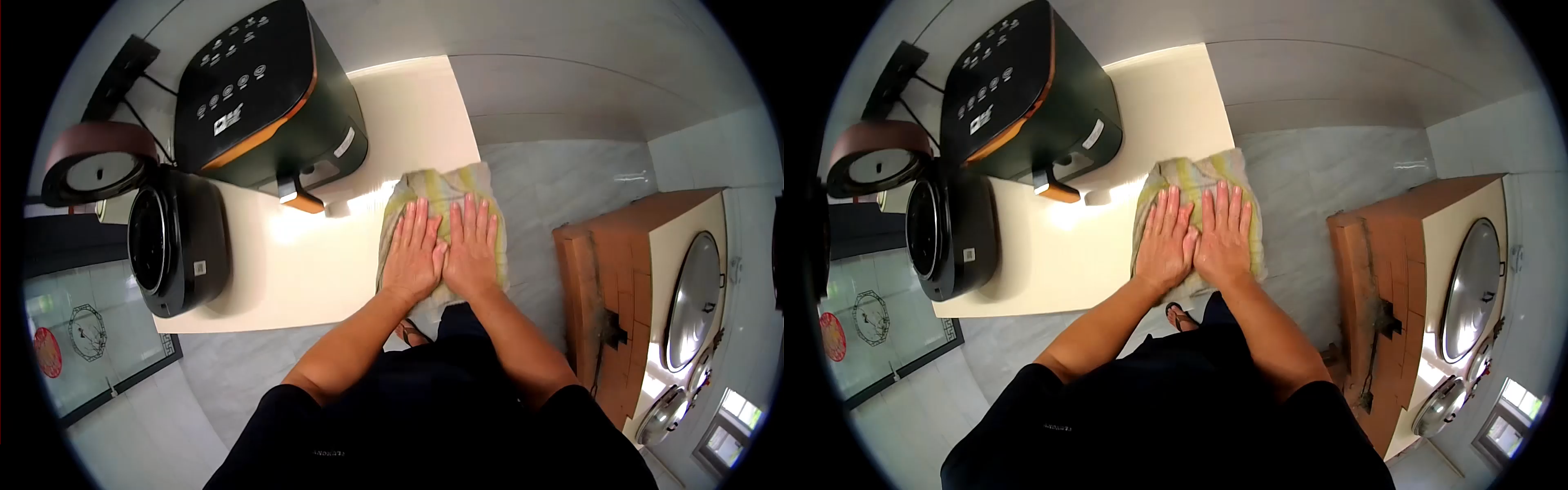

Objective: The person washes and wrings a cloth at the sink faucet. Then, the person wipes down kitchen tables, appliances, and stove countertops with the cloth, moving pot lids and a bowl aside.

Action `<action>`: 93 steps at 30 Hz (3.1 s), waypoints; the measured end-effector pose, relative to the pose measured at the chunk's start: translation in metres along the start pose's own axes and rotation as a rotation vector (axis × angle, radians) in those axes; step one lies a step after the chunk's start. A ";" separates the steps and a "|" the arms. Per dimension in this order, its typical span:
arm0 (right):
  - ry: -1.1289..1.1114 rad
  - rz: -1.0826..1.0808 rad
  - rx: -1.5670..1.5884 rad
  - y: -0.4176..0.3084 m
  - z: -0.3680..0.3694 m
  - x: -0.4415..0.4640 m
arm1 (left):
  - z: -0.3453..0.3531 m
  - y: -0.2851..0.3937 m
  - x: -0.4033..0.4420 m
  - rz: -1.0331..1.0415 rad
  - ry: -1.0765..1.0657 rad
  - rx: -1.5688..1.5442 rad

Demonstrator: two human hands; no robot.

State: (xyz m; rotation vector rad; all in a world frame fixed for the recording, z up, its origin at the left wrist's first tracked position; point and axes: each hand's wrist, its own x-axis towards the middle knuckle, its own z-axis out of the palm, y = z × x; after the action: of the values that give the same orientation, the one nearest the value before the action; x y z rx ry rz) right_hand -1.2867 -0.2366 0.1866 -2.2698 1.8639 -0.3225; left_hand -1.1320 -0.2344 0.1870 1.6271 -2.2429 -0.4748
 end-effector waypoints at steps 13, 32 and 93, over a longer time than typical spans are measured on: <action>0.196 -0.220 0.094 0.042 0.030 0.331 | 0.006 -0.102 0.279 -0.342 0.351 0.159; -0.160 -0.588 0.094 0.048 -0.018 0.046 | -0.009 0.027 -0.003 -0.169 -0.078 0.015; 0.029 -0.593 0.282 -0.351 0.116 0.144 | -0.219 -0.140 -0.233 -0.246 0.272 -0.449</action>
State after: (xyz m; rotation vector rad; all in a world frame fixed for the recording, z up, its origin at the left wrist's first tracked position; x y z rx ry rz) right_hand -0.8962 -0.3094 0.1803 -2.5584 1.0272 -0.6533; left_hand -0.8473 -0.0690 0.3032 1.6131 -1.6063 -0.7117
